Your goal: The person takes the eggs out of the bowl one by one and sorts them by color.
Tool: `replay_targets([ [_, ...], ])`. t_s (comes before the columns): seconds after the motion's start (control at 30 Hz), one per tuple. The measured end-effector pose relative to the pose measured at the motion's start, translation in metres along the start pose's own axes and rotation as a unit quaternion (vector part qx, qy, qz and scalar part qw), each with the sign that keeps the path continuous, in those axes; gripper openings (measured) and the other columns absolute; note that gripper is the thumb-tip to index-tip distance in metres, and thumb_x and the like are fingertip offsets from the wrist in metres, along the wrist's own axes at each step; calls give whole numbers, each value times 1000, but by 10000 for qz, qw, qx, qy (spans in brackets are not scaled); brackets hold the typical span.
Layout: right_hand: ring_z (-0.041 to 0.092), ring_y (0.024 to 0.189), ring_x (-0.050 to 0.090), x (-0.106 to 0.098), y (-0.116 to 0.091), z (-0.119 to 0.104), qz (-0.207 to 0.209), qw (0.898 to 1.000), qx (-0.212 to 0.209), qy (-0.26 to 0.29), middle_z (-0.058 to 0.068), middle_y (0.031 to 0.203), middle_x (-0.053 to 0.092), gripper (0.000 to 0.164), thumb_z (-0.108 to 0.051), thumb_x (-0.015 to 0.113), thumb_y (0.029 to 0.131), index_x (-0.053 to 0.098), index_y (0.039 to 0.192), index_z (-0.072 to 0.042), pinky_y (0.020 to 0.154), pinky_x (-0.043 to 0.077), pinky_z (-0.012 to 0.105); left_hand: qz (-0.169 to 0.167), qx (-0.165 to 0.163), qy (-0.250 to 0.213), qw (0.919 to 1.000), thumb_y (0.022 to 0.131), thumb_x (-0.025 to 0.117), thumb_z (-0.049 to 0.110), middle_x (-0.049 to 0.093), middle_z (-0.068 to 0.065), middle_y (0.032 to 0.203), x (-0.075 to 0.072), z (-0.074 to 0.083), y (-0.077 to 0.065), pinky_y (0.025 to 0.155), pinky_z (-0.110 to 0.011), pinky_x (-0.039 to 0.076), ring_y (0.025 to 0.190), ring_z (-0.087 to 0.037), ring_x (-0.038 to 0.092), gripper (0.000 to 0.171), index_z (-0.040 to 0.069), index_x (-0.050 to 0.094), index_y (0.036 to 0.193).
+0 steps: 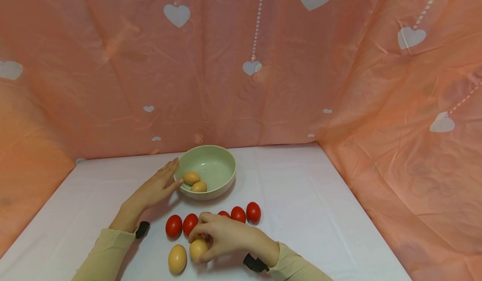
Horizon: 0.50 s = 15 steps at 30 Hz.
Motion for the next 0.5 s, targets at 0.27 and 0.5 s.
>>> replay_targets([
  [0.27, -8, 78, 48, 5, 0, -1, -162, 9994, 34, -304, -8, 108, 55, 42, -26, 91, 83, 72, 119, -18, 75, 44, 3, -19, -26, -12, 10000, 107, 54, 47, 20, -21, 170, 2, -3, 1, 126, -58, 20, 156, -44, 21, 83, -7, 24, 161],
  [0.5, -9, 78, 45, 11, 1, -2, -243, 9980, 18, -577, -8, 108, 56, 42, -32, 91, 82, 73, 117, -19, 74, 40, 2, -17, -21, -44, 10000, 107, 52, 52, 20, -21, 171, 1, -2, 1, 126, -58, 20, 156, -44, 21, 85, -7, 23, 162],
])
Point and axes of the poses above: each hand's wrist, its own y-axis towards the middle knuckle, its own x-axis out of the palm, z = x × y, the point moved 4 cm from there along y, towards the middle knuckle
